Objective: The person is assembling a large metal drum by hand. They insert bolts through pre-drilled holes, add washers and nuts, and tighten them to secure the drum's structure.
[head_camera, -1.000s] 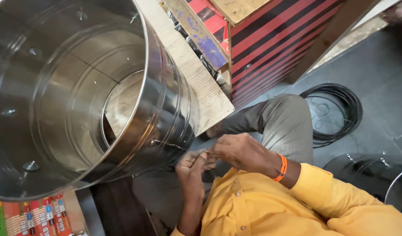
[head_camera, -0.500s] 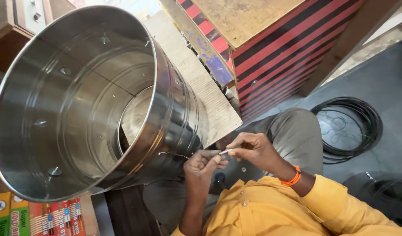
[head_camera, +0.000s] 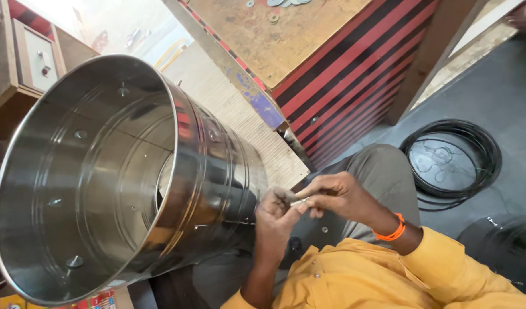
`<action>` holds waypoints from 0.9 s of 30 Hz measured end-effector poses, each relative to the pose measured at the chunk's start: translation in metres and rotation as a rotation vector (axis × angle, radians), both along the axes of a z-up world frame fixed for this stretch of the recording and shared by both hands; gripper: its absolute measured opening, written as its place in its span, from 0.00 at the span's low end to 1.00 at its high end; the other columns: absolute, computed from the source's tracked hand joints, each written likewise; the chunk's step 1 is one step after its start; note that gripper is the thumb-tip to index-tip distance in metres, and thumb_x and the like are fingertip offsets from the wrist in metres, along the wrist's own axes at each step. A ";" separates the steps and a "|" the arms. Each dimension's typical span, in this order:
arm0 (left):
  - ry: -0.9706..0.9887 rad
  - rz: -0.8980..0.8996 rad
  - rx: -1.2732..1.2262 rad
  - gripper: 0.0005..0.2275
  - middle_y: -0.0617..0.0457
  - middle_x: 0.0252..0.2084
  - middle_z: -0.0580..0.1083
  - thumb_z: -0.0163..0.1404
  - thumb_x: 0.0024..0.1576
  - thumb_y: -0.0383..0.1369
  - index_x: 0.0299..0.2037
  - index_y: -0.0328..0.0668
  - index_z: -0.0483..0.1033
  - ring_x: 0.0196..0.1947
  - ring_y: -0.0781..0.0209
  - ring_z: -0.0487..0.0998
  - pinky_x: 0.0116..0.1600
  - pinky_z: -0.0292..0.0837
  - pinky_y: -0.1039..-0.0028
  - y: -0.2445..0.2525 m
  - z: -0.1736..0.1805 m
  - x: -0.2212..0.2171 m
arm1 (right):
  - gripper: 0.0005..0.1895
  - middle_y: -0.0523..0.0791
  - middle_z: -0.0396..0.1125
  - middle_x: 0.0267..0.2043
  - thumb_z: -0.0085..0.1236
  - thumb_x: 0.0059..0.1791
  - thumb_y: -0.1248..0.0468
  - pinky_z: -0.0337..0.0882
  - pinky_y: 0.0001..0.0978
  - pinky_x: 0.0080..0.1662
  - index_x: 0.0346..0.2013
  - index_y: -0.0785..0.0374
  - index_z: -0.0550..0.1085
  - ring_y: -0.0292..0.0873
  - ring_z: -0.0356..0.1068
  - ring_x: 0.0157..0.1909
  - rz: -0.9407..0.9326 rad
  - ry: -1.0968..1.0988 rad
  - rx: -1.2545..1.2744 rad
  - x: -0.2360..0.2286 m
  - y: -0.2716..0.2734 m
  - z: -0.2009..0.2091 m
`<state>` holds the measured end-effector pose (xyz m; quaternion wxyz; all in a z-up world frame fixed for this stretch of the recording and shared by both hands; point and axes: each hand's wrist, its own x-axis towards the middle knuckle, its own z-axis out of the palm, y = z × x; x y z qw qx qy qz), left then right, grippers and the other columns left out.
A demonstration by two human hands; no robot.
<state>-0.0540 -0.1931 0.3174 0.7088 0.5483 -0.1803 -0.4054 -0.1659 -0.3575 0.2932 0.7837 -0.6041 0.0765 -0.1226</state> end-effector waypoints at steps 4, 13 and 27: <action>-0.045 -0.120 -0.048 0.08 0.52 0.35 0.76 0.53 0.57 0.19 0.45 0.33 0.72 0.34 0.68 0.78 0.42 0.74 0.80 -0.030 0.024 -0.002 | 0.09 0.49 0.78 0.35 0.59 0.50 0.73 0.78 0.25 0.34 0.44 0.73 0.80 0.37 0.78 0.30 -0.089 -0.068 0.079 -0.012 -0.017 -0.008; -0.616 -0.248 0.093 0.10 0.56 0.31 0.74 0.61 0.56 0.25 0.44 0.33 0.76 0.31 0.72 0.72 0.37 0.68 0.78 -0.085 0.074 0.008 | 0.09 0.52 0.76 0.32 0.58 0.50 0.75 0.80 0.29 0.35 0.45 0.73 0.77 0.40 0.78 0.31 -0.223 -0.130 0.103 -0.040 -0.049 -0.012; -1.504 0.263 0.283 0.11 0.45 0.43 0.77 0.53 0.57 0.26 0.49 0.36 0.80 0.43 0.50 0.78 0.50 0.73 0.64 -0.209 0.137 0.174 | 0.08 0.51 0.76 0.36 0.57 0.49 0.75 0.79 0.29 0.33 0.43 0.74 0.76 0.40 0.78 0.32 -0.342 -0.129 0.070 -0.045 -0.061 -0.009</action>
